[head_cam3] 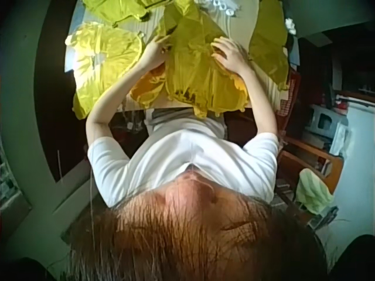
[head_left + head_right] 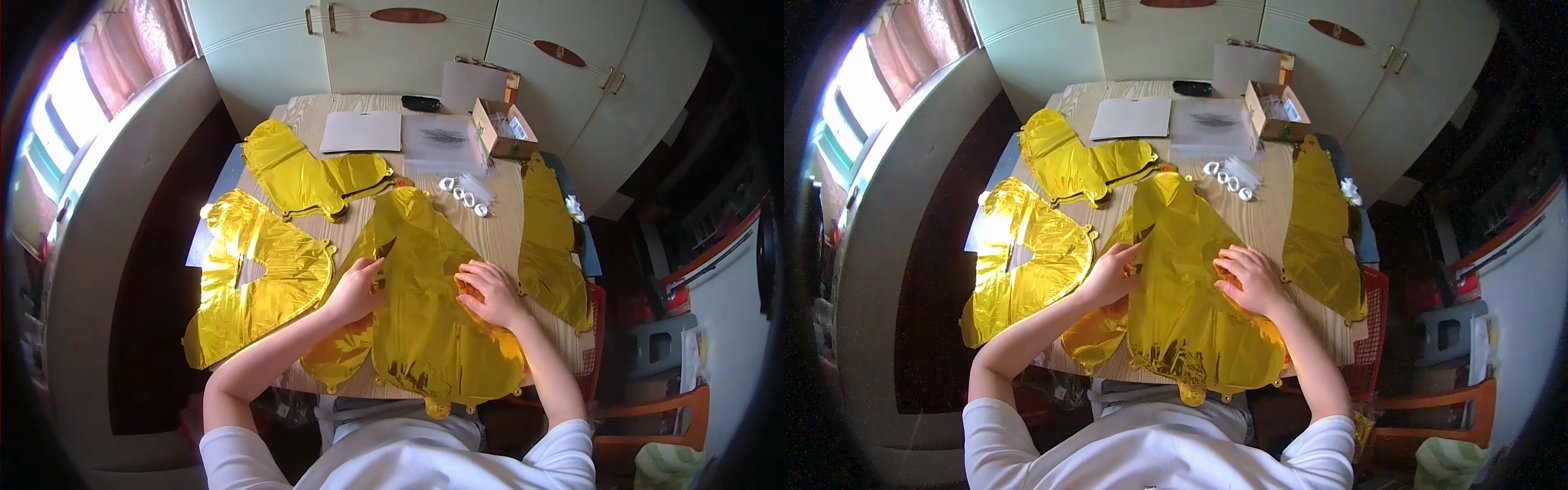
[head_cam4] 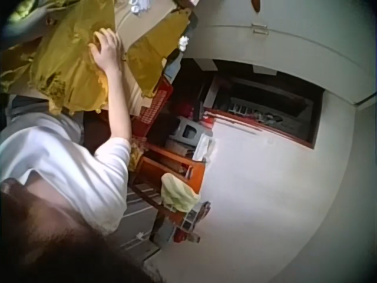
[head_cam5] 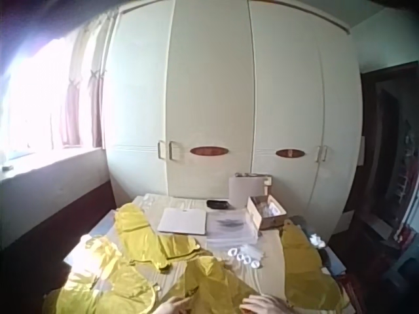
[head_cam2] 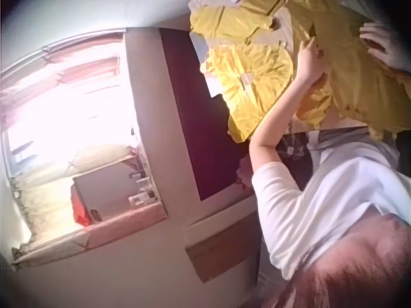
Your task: Folding and packaging gold-colored foil balloons into plastic sleeves with cardboard backing.
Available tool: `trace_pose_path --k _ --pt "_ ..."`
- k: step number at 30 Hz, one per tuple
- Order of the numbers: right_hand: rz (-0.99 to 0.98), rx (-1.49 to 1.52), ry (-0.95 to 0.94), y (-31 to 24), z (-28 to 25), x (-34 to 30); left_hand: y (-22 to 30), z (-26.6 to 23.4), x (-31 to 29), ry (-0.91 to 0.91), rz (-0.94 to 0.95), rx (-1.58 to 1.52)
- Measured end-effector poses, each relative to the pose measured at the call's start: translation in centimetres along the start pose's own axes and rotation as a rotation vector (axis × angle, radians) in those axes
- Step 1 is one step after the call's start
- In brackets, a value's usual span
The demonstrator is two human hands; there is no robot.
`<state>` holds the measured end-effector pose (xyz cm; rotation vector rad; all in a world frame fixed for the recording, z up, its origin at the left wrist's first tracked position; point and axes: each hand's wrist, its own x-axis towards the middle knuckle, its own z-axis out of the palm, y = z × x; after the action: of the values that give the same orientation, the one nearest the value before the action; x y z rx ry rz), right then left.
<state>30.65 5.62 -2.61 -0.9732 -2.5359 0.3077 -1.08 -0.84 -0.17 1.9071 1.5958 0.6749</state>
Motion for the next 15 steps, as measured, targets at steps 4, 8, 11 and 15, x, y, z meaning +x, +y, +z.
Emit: trace_pose_path --k 4,8,11,15 --pt "0.007 -0.013 0.0 -0.3 -0.1 0.1 0.2 0.1 -0.7 -0.014 -0.017 0.221" --pt "0.002 -0.004 0.006 -0.2 0.0 0.1 0.6 0.3 -0.2 -0.076 -0.007 0.253" --pt "-0.012 -0.03 0.018 -0.2 0.0 0.1 1.1 0.3 0.3 -0.071 0.013 0.311" --pt "-0.02 -0.038 0.016 -0.2 -0.1 0.1 2.9 -0.4 0.5 -0.035 0.021 0.507"
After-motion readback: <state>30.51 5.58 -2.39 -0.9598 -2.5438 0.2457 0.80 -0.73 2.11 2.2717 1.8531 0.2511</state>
